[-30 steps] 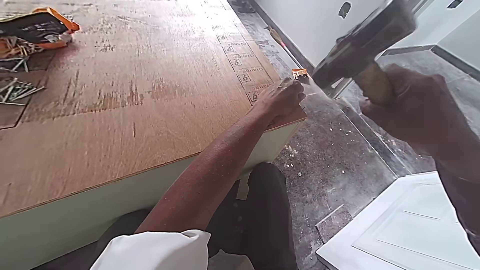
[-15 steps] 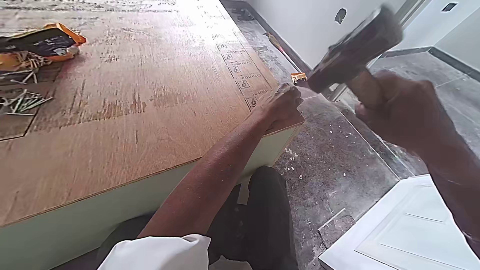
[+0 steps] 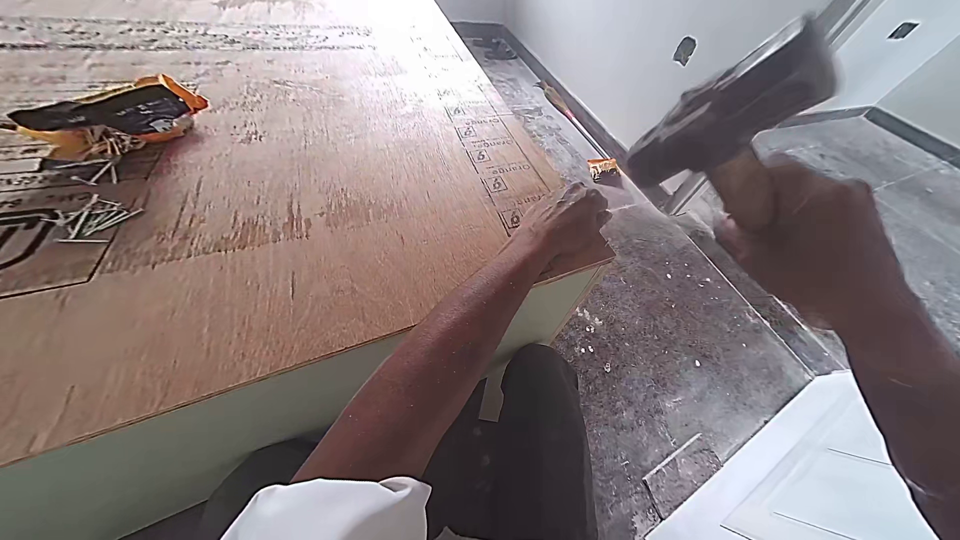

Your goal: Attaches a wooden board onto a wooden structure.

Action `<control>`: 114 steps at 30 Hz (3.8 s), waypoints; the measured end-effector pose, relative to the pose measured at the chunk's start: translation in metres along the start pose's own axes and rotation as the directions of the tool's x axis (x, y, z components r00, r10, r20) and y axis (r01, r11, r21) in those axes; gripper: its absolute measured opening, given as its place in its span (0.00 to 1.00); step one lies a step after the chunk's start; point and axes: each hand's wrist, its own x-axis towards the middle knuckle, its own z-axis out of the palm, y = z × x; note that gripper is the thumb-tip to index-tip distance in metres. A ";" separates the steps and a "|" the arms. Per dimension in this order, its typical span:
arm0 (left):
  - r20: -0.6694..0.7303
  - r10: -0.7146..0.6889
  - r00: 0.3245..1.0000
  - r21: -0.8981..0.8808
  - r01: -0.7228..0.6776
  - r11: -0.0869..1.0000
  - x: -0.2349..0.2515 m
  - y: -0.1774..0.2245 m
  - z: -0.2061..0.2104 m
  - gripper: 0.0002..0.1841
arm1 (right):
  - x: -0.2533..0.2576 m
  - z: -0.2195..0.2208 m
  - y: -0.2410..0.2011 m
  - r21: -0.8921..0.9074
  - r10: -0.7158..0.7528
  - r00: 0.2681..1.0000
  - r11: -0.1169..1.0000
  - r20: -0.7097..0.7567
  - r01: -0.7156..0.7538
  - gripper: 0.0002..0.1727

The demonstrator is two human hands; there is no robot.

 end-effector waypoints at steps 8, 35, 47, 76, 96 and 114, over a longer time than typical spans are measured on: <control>0.005 0.009 1.000 0.009 -0.009 1.000 -0.002 0.000 -0.001 0.16 | -0.012 0.011 0.004 0.089 0.038 0.998 0.995 0.043 -0.042 0.11; 0.002 0.027 1.000 0.028 -0.027 0.999 0.000 0.000 0.000 0.20 | -0.001 -0.004 0.012 0.320 0.205 0.965 0.936 -0.160 -0.146 0.13; -0.015 0.053 0.998 0.008 -0.053 0.999 0.001 -0.003 0.000 0.20 | -0.006 -0.007 0.007 0.252 0.165 0.983 0.958 -0.083 -0.139 0.15; 0.023 -0.012 1.000 -0.372 0.020 0.928 0.002 -0.010 -0.011 0.18 | -0.003 -0.006 0.006 0.267 0.164 0.983 0.954 -0.078 -0.138 0.15; 0.047 -0.018 0.999 -0.561 0.041 0.827 -0.005 -0.008 -0.016 0.34 | -0.009 0.021 0.000 0.116 0.095 0.982 0.987 0.164 -0.115 0.08; 0.036 -0.015 0.999 -0.552 0.033 0.833 -0.004 -0.008 -0.016 0.38 | -0.003 0.027 -0.003 -0.161 0.110 0.880 0.986 0.463 -0.039 0.10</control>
